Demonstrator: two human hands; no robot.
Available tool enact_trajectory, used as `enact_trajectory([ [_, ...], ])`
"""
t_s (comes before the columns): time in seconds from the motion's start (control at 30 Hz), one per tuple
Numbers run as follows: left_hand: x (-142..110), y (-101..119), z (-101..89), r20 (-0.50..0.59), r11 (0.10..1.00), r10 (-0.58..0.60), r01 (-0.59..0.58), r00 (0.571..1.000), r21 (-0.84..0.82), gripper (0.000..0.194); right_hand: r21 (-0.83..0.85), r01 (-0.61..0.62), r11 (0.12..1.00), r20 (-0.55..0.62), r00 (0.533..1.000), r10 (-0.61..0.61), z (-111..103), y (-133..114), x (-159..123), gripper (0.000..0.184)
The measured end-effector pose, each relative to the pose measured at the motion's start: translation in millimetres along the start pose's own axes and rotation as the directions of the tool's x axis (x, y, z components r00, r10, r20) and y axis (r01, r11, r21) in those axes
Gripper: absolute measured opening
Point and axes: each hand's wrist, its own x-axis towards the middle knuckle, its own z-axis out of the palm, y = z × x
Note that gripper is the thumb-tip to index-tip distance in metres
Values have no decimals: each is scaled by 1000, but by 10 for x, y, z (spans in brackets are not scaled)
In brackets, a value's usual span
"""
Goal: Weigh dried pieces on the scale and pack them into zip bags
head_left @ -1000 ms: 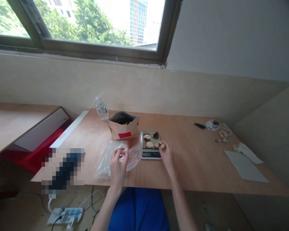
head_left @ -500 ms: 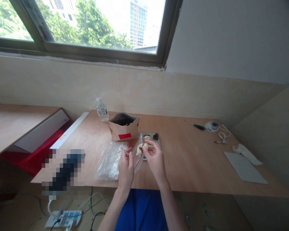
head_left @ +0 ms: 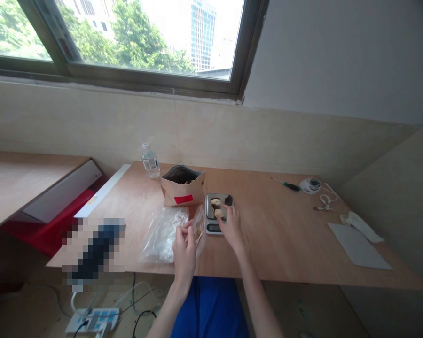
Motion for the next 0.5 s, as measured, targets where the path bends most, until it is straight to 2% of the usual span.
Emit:
enact_trajectory([
  [0.17,-9,-10,12,0,1000,0,0,1000,-25,26,-177,42,983,47,998,-34,173,184,-70,28],
  [0.3,1,-14,11,-4,1000,-9,9,1000,-28,24,-147,-20,989,30,999,24,146,105,-92,25],
  [0.4,1,-10,20,5,999,-13,14,1000,-33,24,92,-76,993,10,997,76,-2,-118,-68,26],
  [0.5,-11,2,49,16,1000,-1,1,1000,-19,23,451,-168,877,84,986,146,-203,-449,-57,29],
])
